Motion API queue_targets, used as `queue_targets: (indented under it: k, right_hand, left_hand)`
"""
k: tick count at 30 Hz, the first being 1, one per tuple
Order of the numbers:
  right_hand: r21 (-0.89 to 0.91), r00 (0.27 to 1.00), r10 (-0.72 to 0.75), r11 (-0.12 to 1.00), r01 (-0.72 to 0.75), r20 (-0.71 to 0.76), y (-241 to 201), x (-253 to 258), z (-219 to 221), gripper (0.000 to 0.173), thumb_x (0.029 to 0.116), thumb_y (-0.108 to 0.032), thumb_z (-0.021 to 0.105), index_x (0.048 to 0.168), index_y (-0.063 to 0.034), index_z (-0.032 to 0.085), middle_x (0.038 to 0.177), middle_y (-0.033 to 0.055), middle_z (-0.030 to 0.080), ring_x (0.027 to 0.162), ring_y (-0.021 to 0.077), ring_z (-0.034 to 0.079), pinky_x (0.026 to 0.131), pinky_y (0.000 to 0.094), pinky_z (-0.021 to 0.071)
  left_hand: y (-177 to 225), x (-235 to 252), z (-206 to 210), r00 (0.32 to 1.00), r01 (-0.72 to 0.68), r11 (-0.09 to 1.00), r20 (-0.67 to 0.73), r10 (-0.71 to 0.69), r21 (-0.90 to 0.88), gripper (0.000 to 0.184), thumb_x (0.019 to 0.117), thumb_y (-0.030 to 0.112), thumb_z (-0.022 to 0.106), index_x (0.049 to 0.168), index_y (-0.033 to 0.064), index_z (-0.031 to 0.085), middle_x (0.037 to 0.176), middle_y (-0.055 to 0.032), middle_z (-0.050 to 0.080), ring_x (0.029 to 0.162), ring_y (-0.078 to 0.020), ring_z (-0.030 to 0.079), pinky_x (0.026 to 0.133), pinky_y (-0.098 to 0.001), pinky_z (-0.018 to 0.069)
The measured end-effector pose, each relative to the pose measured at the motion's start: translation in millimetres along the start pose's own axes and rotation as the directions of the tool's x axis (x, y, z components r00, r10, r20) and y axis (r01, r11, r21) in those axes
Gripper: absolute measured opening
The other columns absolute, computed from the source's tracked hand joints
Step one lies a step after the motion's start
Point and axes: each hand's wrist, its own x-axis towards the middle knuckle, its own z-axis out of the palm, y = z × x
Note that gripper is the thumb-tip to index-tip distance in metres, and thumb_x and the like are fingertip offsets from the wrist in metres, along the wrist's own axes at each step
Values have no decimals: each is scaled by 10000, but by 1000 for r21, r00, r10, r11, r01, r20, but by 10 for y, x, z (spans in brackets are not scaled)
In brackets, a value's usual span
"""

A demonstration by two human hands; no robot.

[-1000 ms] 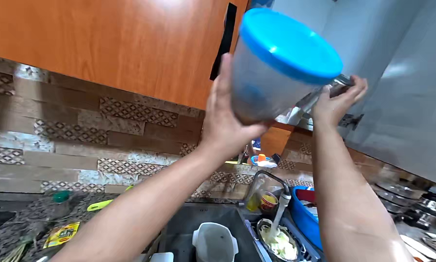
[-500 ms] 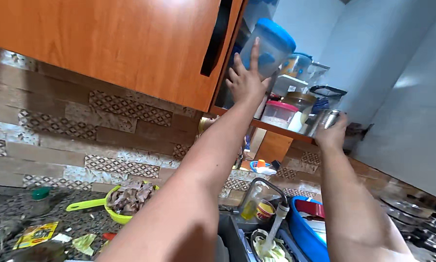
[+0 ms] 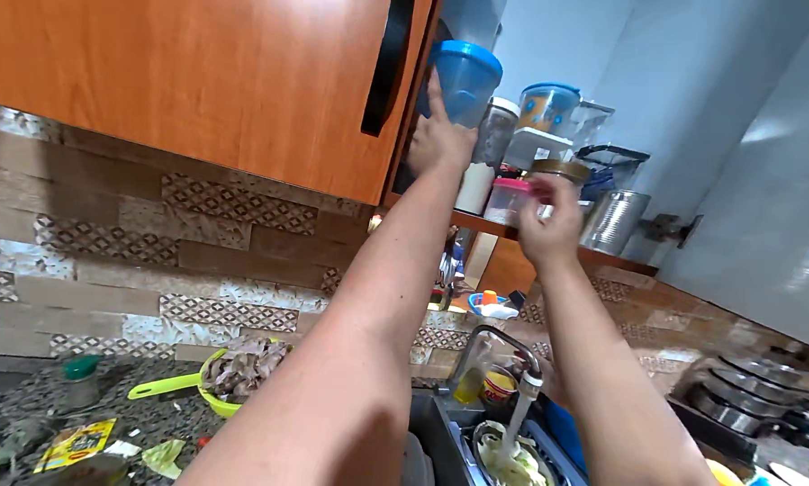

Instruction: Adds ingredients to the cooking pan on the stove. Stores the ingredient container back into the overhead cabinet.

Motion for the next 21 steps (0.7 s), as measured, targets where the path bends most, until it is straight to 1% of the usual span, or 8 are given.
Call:
queue_targets:
  k: [2, 4, 7, 10, 13, 16, 18, 21]
  right_hand:
    - [72, 937, 182, 975, -212, 297, -346, 251, 116, 353, 987, -93, 512, 1309, 21, 600, 1283, 204, 653, 1143, 305, 657, 971, 492, 528]
    - [19, 802, 340, 916, -400, 491, -529, 484, 250, 314, 1010, -109, 528, 1300, -21, 610, 1261, 195, 648, 1143, 331, 635, 960, 566, 490]
    - [-57, 702, 395, 890, -452, 593, -589, 651, 449, 359, 989, -126, 524, 1322, -26, 613, 1246, 230, 647, 1165, 380, 613, 943, 628, 466]
    - [-96, 627, 420, 870, -483, 656, -636, 709, 498, 390, 995, -123, 550, 1370, -18, 579, 1271, 253, 624, 1182, 395, 596, 962, 628, 456]
    - [-133, 615, 421, 880, -457, 667, -631, 770, 524, 309, 990, -127, 575, 1255, 29, 600, 1194, 247, 630, 1103, 371, 605, 919, 602, 461]
    - [-177, 652, 370, 922, -343, 662, -528, 867, 668, 303, 994, -212, 621, 1113, 64, 662, 1133, 264, 668, 1090, 396, 640, 934, 633, 476]
    - [-117, 679, 244, 966, -229, 692, -490, 898, 753, 320, 1005, -211, 638, 1193, 47, 665, 1209, 261, 661, 1174, 389, 617, 1010, 621, 453]
    - [-76, 678, 86, 996, -46, 730, -612, 929, 823, 369, 1003, -115, 634, 1311, 84, 600, 1336, 302, 597, 1291, 417, 548, 1098, 604, 382]
  left_hand:
    - [-12, -25, 8, 1000, -16, 1000, 15, 16, -5, 1109, 870, 450, 783, 1660, 379, 8, 1486, -181, 528, 1243, -349, 612, 961, -562, 511]
    - [-12, -41, -8, 999, -26, 1000, 42, 25, 9, 1160, 849, 511, 801, 1653, 399, -27, 1549, -164, 468, 1233, -335, 619, 955, -550, 526]
    - [-28, -20, -30, 996, -37, 999, 81, 35, 26, 1202, 842, 492, 813, 1646, 405, -76, 1534, -177, 468, 1156, -320, 656, 894, -528, 557]
    - [-68, 33, -49, 992, -72, 997, 107, 74, -19, 1239, 829, 368, 847, 1648, 370, -82, 1395, -195, 579, 1130, -328, 673, 888, -528, 568]
    - [-72, 46, -46, 982, -172, 985, 75, 172, -10, 1236, 808, 307, 855, 1652, 383, -46, 1473, -213, 496, 1048, -317, 694, 832, -495, 593]
    - [-30, 72, -35, 966, -259, 965, -6, 260, 46, 1160, 799, 331, 841, 1649, 447, 60, 1662, -185, 237, 1092, -300, 659, 831, -449, 584]
    - [8, 123, -17, 947, -313, 948, -55, 316, 51, 1122, 807, 356, 834, 1652, 433, 99, 1701, -152, 160, 1187, -305, 621, 876, -440, 578]
    - [70, 172, -25, 939, -329, 942, -87, 334, 66, 1112, 842, 390, 806, 1664, 371, 58, 1654, -192, 234, 1155, -280, 642, 867, -405, 583]
